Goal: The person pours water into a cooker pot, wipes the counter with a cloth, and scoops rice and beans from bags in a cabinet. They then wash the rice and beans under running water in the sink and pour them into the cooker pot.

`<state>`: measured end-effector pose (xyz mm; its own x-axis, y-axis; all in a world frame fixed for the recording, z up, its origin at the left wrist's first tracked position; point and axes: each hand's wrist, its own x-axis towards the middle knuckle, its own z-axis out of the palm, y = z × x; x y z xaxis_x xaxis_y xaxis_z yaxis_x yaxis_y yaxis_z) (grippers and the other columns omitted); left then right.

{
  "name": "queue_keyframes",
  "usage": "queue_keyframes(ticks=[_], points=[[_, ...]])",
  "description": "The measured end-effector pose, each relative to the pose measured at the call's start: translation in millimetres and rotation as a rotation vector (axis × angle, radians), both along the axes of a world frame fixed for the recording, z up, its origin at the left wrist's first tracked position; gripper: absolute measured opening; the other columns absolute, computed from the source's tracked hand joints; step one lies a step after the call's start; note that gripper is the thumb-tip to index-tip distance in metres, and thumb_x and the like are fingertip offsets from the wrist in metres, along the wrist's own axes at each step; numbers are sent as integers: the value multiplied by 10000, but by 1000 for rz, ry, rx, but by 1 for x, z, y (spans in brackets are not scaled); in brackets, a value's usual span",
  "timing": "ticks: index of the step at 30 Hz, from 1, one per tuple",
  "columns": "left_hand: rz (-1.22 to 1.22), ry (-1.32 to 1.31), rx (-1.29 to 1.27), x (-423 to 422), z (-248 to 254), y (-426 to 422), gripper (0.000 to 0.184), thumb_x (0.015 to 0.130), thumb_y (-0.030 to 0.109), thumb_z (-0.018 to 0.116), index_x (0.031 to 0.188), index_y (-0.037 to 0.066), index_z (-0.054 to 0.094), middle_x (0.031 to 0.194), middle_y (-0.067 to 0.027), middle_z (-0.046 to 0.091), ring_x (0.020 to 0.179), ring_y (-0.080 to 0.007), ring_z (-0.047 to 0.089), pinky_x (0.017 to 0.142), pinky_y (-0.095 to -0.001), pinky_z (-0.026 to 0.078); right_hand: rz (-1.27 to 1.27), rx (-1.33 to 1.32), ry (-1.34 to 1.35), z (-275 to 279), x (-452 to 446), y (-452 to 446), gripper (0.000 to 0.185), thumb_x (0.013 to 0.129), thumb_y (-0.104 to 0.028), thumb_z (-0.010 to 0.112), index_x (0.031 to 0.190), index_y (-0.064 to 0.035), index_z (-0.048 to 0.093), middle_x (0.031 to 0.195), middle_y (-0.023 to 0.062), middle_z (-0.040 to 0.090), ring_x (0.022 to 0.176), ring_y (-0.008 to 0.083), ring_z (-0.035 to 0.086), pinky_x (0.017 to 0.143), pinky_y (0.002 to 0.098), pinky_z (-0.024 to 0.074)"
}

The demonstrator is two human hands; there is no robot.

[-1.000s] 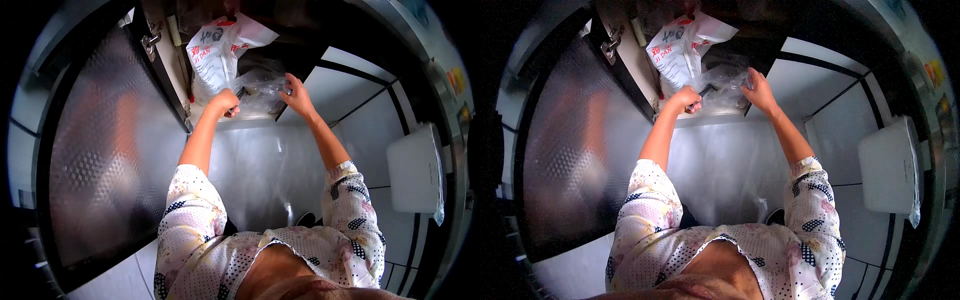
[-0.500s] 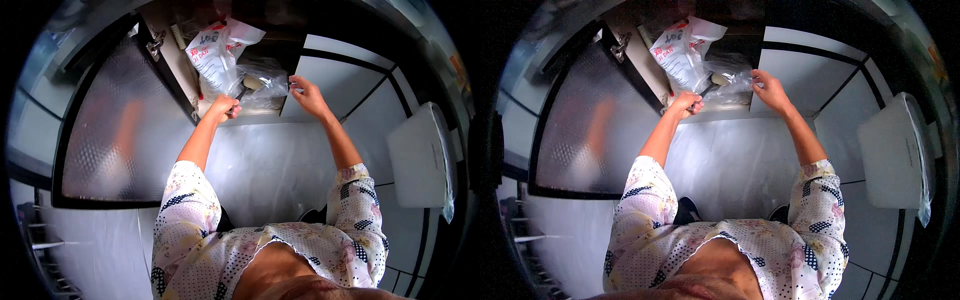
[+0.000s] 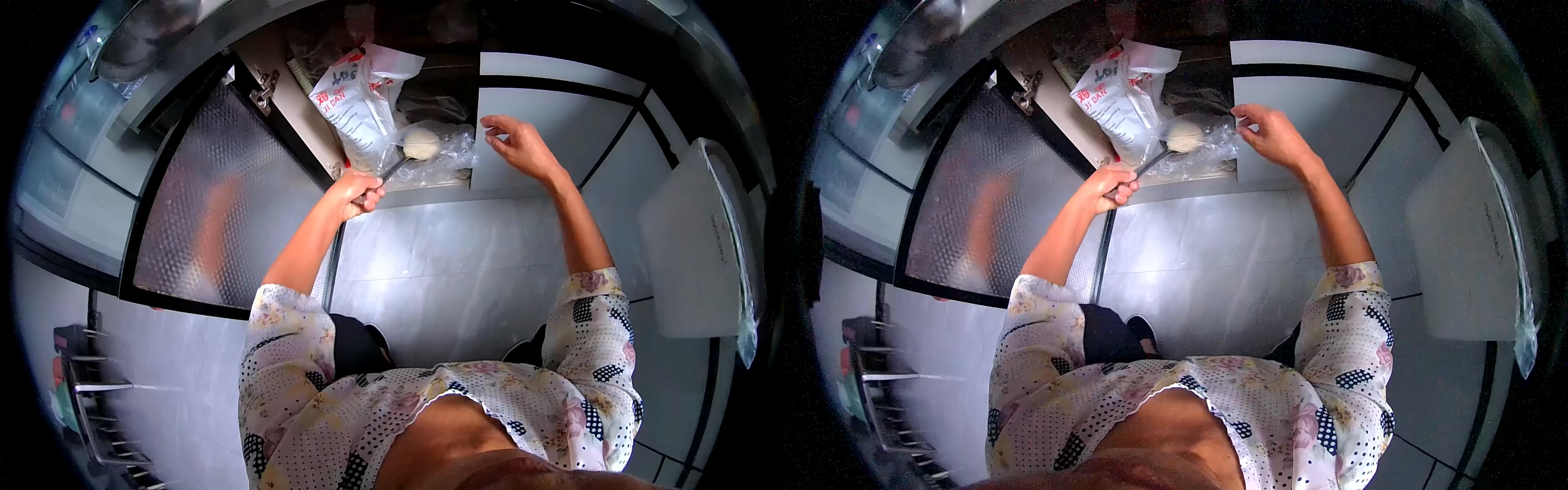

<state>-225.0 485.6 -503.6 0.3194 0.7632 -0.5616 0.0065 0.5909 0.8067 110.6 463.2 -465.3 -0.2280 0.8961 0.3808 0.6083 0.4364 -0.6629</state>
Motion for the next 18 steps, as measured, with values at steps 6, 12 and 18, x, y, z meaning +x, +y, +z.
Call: queue_keyframes(ticks=[6, 12, 18], points=[[-31, 234, 136, -6, 17, -18, 116, 851, 56, 525, 776, -20, 479, 683, -88, 521, 457, -81, 416, 353, -226, 335, 49, 35, -142, -6, 0, 9, 283, 821, -58, 574, 1100, -4, 569, 1065, 160, 596, 898, 252, 608, 762, 336, 508], [68, -1, 14, -9, 23, -27, 105, 859, 57, 497, 842, -46, 487, 708, -75, 502, 458, -56, 378, 357, -205, 314, 162, 52, -280, -7, -22, 4, 309, 815, -99, 587, 1110, -10, 567, 1042, 174, 598, 896, 286, 603, 796, 362, 488], [32, -151, -74, -31, 45, -74, 150, 860, 61, 488, 944, -63, 494, 722, -66, 490, 465, -52, 366, 363, -190, 299, 178, -1, -264, -1, -20, 1, 322, 815, -88, 590, 1129, -23, 562, 1077, 172, 589, 903, 289, 604, 812, 359, 491]])
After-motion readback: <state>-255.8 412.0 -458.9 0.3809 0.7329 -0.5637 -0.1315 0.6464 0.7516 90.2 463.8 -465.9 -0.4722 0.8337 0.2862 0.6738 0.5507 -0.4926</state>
